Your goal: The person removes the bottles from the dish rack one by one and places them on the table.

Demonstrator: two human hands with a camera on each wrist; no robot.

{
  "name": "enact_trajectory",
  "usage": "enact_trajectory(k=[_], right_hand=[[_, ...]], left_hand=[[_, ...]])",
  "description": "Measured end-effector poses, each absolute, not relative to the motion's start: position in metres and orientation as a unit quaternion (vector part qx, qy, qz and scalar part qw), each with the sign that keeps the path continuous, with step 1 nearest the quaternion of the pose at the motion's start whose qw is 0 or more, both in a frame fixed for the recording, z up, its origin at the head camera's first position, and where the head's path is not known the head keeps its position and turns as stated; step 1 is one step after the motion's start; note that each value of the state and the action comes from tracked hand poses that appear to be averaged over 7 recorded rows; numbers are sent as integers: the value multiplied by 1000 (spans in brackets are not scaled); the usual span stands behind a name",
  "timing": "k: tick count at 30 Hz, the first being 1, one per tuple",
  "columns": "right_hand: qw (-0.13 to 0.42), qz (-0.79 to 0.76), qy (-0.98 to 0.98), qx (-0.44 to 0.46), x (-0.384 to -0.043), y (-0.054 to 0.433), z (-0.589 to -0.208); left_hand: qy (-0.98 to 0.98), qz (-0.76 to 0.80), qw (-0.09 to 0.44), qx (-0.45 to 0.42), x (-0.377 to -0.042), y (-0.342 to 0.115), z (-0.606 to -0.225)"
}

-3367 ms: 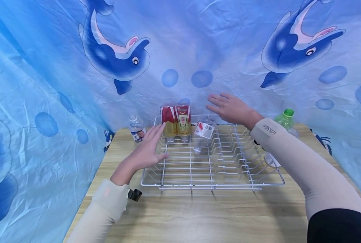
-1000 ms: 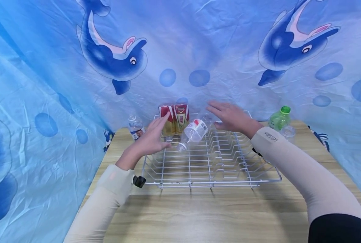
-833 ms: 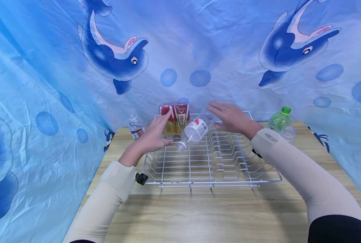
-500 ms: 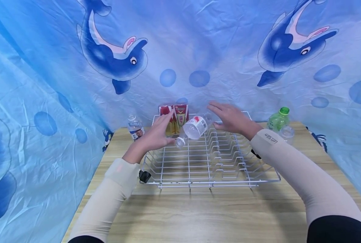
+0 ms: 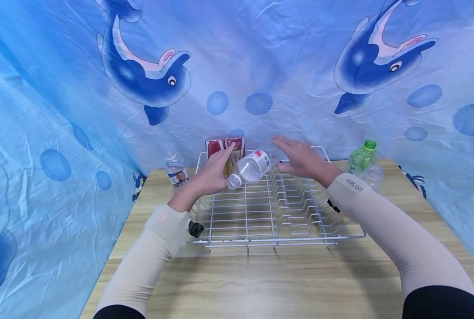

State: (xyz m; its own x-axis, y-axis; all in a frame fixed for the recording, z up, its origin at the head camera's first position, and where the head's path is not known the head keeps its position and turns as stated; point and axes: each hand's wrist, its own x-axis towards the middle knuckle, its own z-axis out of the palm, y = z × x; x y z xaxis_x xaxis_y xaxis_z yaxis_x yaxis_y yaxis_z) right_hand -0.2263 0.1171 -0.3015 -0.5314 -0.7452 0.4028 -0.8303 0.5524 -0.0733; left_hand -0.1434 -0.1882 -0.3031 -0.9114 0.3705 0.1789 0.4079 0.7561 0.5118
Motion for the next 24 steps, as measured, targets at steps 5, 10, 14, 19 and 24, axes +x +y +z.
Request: enact_trajectory(k=[5,10,14,19,24], right_hand=[[143,151,-873,441,-225,118,-304],[130,175,-878,427,-223,117,-304],[133,191,-873,429,-223,117,-306],[137,206,-869,428,-222,116,-308],[137,215,-869,424,-220,116,-310]], left_hand=[[-931,-296,28,-211,-148,-183,-304],[-934,-282,33,-218,-151,-175,-305],[-931,-278,34,-233,-153,-172,-307],[-921,-300,31,-246,-156,-166,-308],[-905,-341,32,-252,-159,-157,-306]])
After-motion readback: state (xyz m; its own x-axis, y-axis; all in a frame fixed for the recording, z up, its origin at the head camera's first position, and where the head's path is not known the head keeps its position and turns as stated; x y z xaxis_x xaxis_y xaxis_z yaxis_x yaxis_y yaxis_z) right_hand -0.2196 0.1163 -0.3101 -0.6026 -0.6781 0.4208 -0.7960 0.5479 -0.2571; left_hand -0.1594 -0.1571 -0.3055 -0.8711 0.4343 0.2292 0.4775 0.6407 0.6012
